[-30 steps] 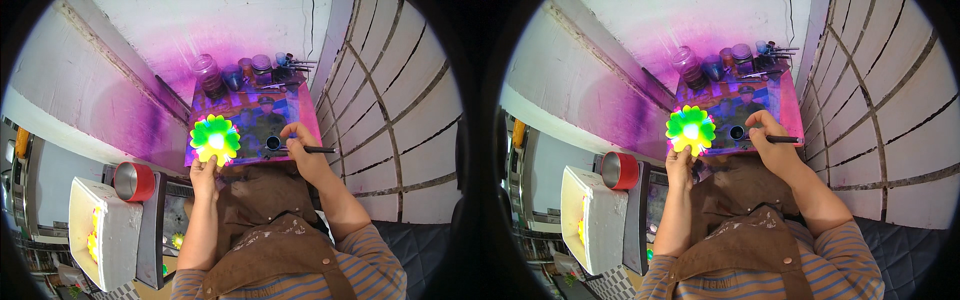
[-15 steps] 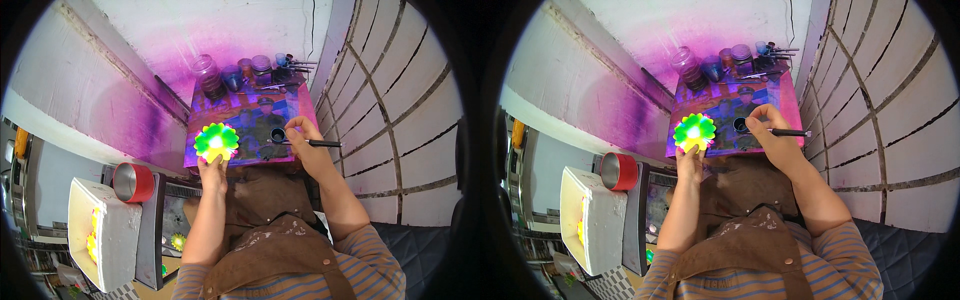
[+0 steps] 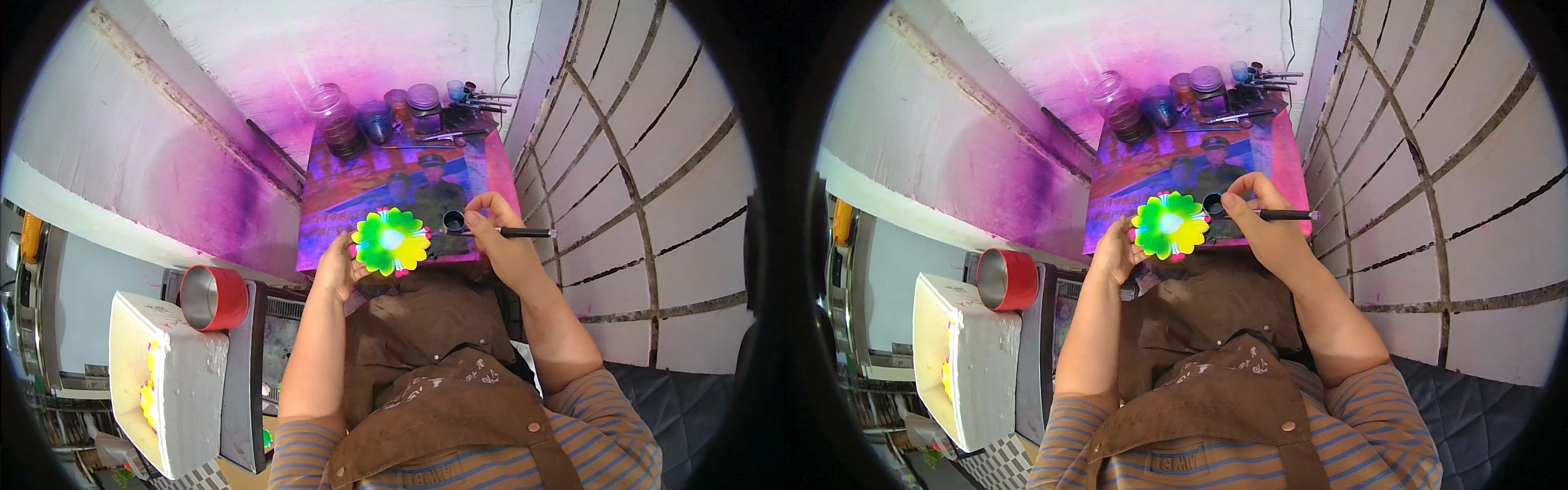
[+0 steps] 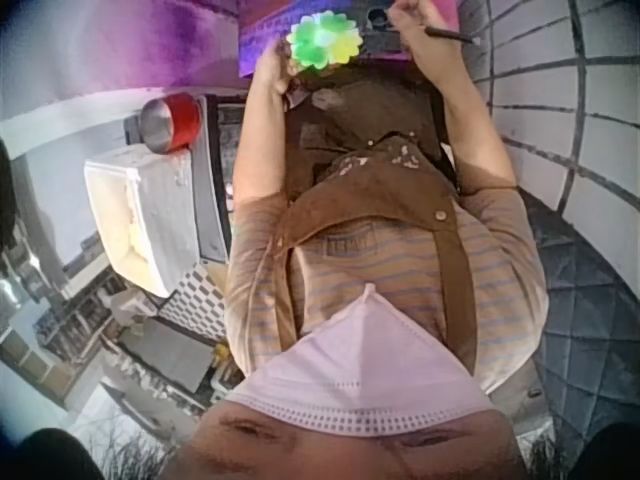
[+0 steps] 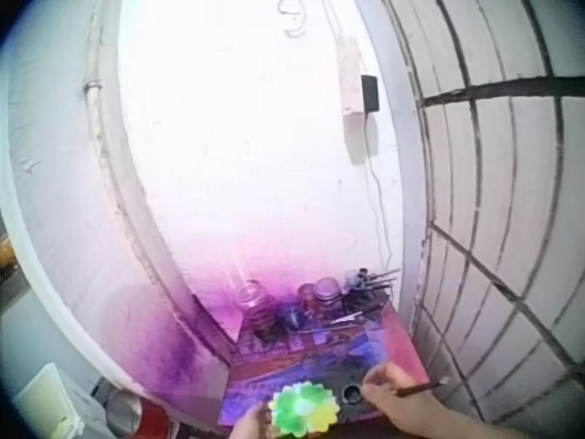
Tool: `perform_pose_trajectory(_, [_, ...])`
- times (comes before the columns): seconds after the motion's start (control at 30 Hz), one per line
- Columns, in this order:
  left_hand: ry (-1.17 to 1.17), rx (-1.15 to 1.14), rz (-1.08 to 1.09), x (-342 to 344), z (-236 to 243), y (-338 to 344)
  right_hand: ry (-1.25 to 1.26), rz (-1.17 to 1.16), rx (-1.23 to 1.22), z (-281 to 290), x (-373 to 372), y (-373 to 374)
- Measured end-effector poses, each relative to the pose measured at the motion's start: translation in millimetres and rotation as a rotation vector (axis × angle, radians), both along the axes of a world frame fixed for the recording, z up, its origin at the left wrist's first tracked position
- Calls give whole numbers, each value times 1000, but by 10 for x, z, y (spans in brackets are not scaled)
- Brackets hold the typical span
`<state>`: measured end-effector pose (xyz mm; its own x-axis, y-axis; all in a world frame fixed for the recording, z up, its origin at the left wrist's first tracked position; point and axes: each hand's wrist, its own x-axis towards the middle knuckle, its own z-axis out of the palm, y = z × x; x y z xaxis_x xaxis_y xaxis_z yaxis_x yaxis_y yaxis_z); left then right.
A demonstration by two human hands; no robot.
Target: The person paints the petals of small flower-shaped plastic decorations with a brush, dipping the brush into paint and applying color to each petal. Finished pieces are placed on a cardboard sheet on the floor.
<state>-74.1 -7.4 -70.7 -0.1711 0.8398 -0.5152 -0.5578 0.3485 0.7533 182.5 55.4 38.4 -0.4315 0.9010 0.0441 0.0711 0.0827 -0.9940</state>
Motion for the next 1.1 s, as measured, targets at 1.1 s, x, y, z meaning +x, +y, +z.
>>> perform_pose_trajectory(1.1, [245,346,263,362,490,-292,76,-16,-2,59,-25,36])
